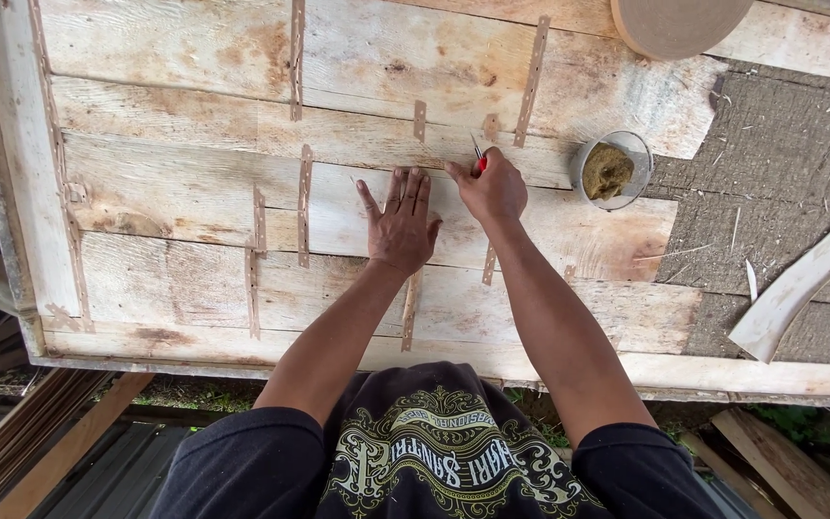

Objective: Cutting thin wood veneer strips with a utility knife and fitting them into gaps on a wooden panel, then applying a paste-like adhesive.

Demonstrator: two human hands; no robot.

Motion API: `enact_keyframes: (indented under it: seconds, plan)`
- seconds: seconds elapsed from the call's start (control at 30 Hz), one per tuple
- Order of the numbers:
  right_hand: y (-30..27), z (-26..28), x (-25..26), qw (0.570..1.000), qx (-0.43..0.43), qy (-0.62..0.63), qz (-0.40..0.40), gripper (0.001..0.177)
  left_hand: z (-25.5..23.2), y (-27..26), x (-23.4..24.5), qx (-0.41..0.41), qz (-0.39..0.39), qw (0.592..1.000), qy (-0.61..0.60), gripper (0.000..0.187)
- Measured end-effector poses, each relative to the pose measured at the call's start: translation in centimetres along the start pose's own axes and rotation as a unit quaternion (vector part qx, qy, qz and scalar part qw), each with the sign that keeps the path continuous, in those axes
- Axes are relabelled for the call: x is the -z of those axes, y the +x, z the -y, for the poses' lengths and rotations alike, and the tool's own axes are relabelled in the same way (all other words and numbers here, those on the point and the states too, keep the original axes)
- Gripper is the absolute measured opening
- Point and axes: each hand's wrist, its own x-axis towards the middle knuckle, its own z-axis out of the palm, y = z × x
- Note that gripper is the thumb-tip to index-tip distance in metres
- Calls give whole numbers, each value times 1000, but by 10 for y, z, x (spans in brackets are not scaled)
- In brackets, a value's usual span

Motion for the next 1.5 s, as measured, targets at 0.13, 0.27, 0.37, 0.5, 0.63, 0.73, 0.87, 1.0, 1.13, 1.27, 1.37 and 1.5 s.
enact_keyframes:
  seconds: [0.13, 0.27, 0.37, 0.5, 0.63, 0.73, 0.87, 1.0, 1.13, 1.27, 1.37, 1.5]
  plan:
    - [5, 2, 3, 1000, 5, -25, 5, 45, 2, 1, 3, 5, 11, 1000, -4, 80]
    - [16, 1, 3, 997, 36, -48, 38, 43, 5, 5, 16, 6, 32, 999, -5, 82]
    - [30, -11, 9, 994, 61, -62, 61, 37, 7, 8, 20, -3, 51, 999, -1, 83]
    - [33, -12, 22, 987, 124, -68, 73, 28, 6, 16, 22, -7, 53, 998, 23, 83]
    - [46, -32, 11, 985, 147, -56, 72, 28, 6, 17, 21, -7, 63, 998, 26, 83]
    - [54, -46, 7, 979, 171, -65, 85, 28, 3, 16, 24, 0, 84, 996, 34, 80]
    - [54, -48, -6, 979, 174, -77, 68, 26, 4, 14, 22, -2, 82, 996, 22, 82]
    - [58, -54, -15, 977, 188, -85, 41, 26, 5, 16, 33, 16, 110, 994, 7, 84]
    - [57, -50, -11, 978, 178, -91, 58, 26, 27, 18, -3, -23, 61, 997, -52, 90]
    - [59, -53, -12, 975, 189, -100, 58, 26, 45, 17, -15, -61, 17, 995, -81, 98]
    - [61, -52, -10, 972, 198, -112, 62, 29, 41, 21, -6, -55, 38, 995, -70, 111]
    - [56, -50, -11, 970, 205, -117, 58, 31, 24, 24, 26, -10, 153, 987, -35, 105]
